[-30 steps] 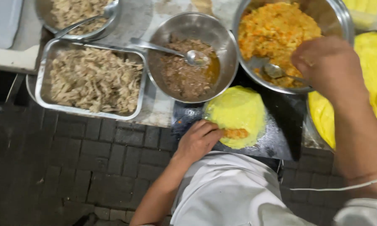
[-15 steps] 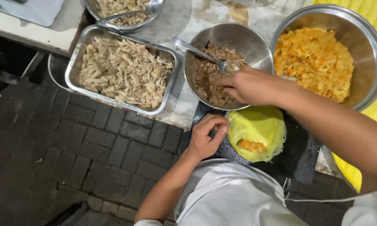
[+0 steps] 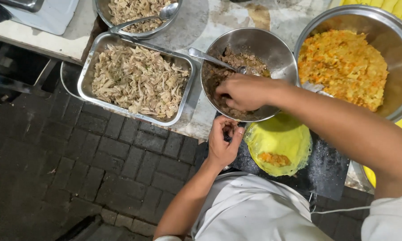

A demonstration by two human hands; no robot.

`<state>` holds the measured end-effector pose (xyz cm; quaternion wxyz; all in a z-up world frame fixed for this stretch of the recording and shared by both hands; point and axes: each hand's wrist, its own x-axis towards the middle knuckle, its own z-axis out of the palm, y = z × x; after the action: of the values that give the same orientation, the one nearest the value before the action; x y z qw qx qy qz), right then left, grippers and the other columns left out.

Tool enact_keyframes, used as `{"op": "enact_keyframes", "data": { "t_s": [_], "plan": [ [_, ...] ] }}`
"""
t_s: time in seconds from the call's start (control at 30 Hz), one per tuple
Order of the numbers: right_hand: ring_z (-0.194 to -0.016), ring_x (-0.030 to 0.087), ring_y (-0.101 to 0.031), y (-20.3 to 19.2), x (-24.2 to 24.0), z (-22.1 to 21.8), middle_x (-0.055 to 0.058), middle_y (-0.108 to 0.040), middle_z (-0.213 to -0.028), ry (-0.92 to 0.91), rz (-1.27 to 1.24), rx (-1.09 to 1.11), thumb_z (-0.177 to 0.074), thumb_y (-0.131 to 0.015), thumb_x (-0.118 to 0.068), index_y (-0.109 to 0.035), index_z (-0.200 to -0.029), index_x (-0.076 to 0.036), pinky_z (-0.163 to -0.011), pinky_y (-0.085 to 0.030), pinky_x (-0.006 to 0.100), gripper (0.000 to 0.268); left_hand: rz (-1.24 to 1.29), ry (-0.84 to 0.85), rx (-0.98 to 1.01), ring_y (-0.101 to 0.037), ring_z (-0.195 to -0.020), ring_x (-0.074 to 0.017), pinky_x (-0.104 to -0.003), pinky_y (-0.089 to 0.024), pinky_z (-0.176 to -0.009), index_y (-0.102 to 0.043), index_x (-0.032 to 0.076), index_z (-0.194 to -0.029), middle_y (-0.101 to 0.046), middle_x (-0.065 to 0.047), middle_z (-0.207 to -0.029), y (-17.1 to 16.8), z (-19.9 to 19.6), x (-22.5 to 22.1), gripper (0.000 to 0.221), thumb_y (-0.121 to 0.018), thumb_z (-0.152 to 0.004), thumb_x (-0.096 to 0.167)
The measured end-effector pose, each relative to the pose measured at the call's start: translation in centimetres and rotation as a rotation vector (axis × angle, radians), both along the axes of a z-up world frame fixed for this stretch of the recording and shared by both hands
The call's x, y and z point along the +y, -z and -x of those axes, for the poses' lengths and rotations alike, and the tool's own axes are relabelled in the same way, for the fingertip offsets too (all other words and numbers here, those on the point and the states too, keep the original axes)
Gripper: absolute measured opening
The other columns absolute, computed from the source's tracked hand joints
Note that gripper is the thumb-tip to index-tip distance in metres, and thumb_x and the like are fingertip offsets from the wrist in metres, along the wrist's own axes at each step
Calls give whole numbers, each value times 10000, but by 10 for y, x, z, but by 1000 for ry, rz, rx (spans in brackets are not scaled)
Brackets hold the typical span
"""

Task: Filling and rolling yellow food wrappers with vegetable and meat mixtures.

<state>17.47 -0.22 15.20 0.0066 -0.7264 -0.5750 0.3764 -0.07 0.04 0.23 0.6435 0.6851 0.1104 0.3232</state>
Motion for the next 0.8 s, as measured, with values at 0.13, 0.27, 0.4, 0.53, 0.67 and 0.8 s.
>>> {"op": "enact_keyframes", "data": {
  "t_s": [0.13,0.27,0.4,0.53,0.67,0.8],
  "plan": [
    [-829,277,-731,-22,-8,-7,185,-724,-1037,-100,131,100,-925,-597,-136,-679,-1227,-48,-755,-580,365,325,-16,-7,3,-545,-599,-274,-343,-449,-544,-488,37,-1128,-598,-174,-878,-1,0,1,258,-635,-961,168],
    [-790,274,-720,-33,-17,-10,204,-728,-1013,-74,190,91,-970,-554,-155,-679,-1240,-53,-743,-581,361,315,-16,-16,-3,-547,-591,-249,-317,-457,-537,-506,50,-1086,-600,-146,-844,-1,-1,1,223,-646,-945,151],
    [-768,269,-721,-30,-28,-11,177,-743,-964,-92,174,97,-969,-565,-206,-712,-1191,-85,-707,-578,362,292,-40,-28,-2,-558,-589,-253,-311,-470,-543,-506,38,-1086,-606,-143,-839,-3,-1,-1,228,-649,-942,144],
    [-910,305,-746,-57,-26,-4,192,-735,-1074,-39,159,130,-949,-578,-161,-674,-1239,-50,-820,-603,391,324,-36,8,6,-528,-611,-231,-356,-462,-552,-464,27,-1102,-558,-161,-837,-8,-1,-1,213,-597,-988,149],
    [-906,277,-735,-43,-35,1,192,-722,-1108,21,173,152,-981,-536,-163,-658,-1269,-59,-841,-598,363,330,-66,22,25,-575,-657,-255,-372,-488,-583,-443,20,-1126,-570,-171,-881,0,0,-1,253,-590,-994,178],
    [-942,296,-737,-47,-35,4,189,-721,-1107,37,144,150,-974,-547,-138,-665,-1248,-50,-866,-595,380,311,-77,38,55,-593,-726,-268,-393,-503,-628,-418,13,-1161,-544,-159,-907,-2,1,-2,273,-562,-1014,192]
  ]
}}
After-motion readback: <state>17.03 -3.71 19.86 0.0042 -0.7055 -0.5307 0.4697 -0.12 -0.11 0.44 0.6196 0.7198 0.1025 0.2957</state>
